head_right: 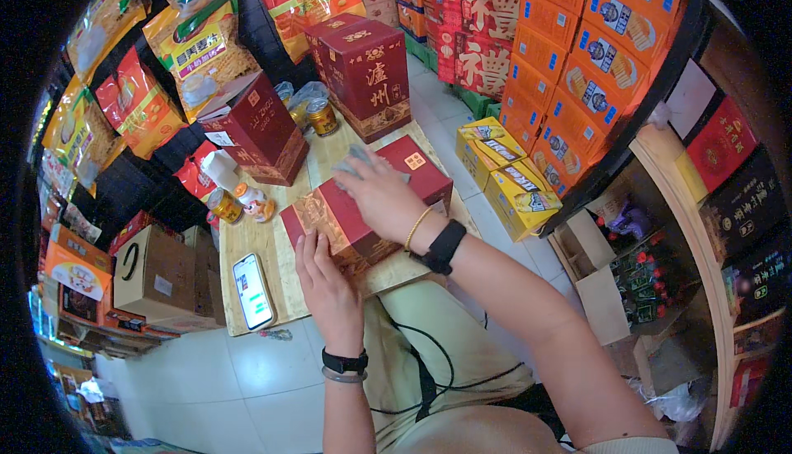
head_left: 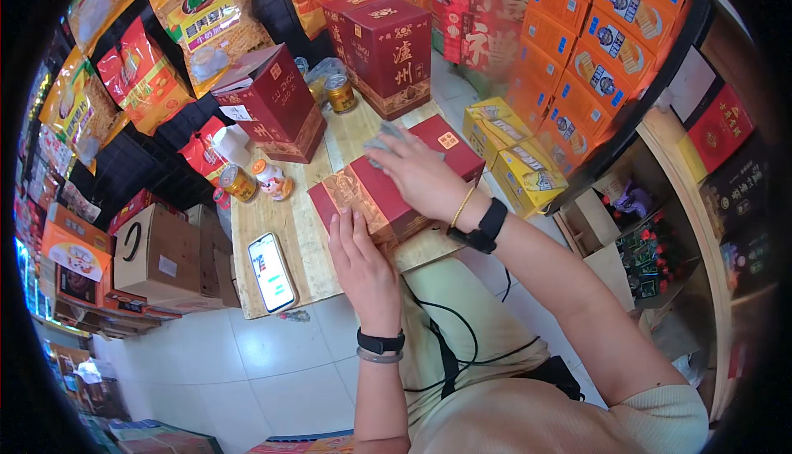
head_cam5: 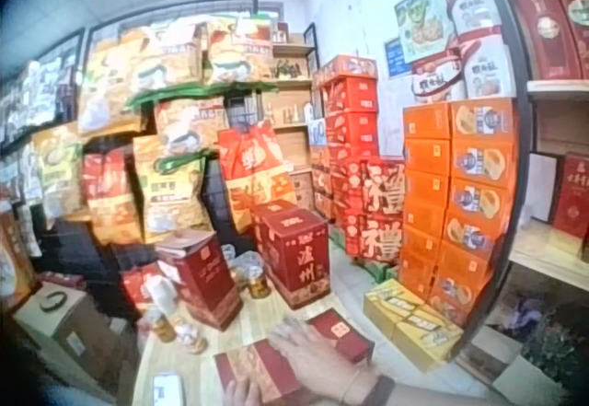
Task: Wiping a red box with a cloth in a grocery store setting.
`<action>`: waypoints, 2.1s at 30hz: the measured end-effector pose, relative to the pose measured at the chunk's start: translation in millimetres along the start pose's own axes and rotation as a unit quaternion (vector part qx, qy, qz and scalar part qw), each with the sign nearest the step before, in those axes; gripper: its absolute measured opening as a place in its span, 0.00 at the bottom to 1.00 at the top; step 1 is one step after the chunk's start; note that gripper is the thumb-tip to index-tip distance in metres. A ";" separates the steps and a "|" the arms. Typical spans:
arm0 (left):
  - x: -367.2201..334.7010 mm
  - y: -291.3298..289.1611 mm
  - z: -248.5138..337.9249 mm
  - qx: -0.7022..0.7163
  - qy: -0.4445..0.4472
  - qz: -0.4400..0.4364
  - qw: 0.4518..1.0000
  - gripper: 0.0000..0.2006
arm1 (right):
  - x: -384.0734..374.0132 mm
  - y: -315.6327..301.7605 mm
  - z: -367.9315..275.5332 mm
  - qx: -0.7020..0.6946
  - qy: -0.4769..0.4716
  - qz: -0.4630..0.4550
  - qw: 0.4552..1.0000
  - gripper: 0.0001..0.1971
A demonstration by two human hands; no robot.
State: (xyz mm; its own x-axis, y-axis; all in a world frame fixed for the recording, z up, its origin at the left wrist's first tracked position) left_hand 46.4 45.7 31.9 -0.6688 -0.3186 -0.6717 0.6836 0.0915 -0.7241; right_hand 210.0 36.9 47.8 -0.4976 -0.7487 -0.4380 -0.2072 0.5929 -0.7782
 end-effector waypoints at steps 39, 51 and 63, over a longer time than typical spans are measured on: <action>1.0 3.4 -3.1 0.000 -0.005 0.001 1.000 0.33 | -11.2 6.0 7.2 0.046 0.005 -0.002 0.999 0.21; -0.2 -1.4 3.7 -0.005 0.003 -0.001 1.000 0.35 | 40.5 -9.7 -39.3 -0.061 -0.069 -0.091 0.992 0.20; -0.7 -3.6 2.6 -0.007 -0.006 0.000 1.000 0.33 | 47.8 -62.8 23.0 -0.003 -0.038 -0.082 0.996 0.19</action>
State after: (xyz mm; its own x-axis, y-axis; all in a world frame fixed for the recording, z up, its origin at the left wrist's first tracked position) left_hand 45.1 43.2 35.5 -0.6654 -0.3307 -0.6692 0.6787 0.1053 -0.7269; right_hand 218.6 -42.9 65.4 -0.3913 -0.8559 -0.3381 -0.2860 0.4623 -0.8393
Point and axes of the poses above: each hand's wrist, its own x-axis away from the middle knuckle, its own y-axis out of the palm, z = x × y, the point moved 9 cm from there along -x, towards the middle knuckle, and after that the axes turned 14 degrees about y, right-handed, at the moved point
